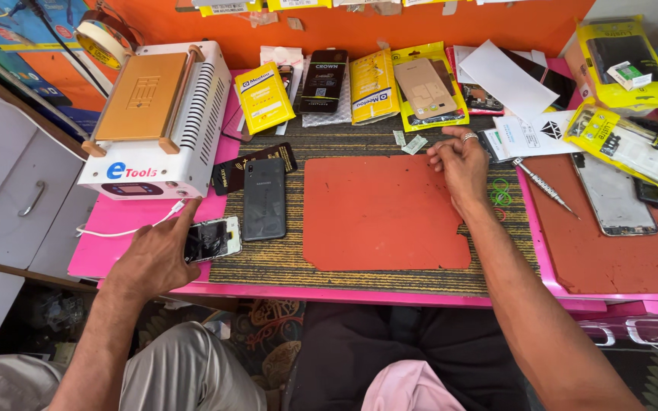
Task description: The person handles a disassembled smartphone, applies adhesive from a bottle to the internal frame, and places a battery into the device. The person then picks up a second smartphone and places it on a heating tool.
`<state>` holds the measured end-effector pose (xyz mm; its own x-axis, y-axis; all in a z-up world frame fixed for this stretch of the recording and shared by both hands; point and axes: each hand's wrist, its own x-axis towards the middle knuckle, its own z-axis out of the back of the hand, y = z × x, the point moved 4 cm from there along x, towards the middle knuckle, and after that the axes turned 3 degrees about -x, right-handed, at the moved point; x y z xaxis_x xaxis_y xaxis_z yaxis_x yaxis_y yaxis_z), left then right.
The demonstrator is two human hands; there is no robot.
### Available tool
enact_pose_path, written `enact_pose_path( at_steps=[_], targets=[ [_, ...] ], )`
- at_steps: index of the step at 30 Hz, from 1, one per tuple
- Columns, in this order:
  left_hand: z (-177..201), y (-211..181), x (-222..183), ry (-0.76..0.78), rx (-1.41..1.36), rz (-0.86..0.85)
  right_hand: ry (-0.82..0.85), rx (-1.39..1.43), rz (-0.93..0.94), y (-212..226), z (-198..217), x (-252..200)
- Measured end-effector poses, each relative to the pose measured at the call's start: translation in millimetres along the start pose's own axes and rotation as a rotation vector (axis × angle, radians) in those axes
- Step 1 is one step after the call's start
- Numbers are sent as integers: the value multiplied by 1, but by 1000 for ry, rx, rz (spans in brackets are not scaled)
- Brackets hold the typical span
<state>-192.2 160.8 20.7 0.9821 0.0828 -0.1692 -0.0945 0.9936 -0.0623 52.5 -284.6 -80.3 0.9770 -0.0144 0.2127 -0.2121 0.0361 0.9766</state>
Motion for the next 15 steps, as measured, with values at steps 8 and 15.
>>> enact_pose_path(
  at_steps=[8, 15],
  targets=[
    [-11, -1, 3, -57, 33, -70, 2, -13, -5, 3, 0, -1],
    [-19, -64, 39, -305, -194, 58, -3, -50, -7, 5, 0, -2]
  ],
)
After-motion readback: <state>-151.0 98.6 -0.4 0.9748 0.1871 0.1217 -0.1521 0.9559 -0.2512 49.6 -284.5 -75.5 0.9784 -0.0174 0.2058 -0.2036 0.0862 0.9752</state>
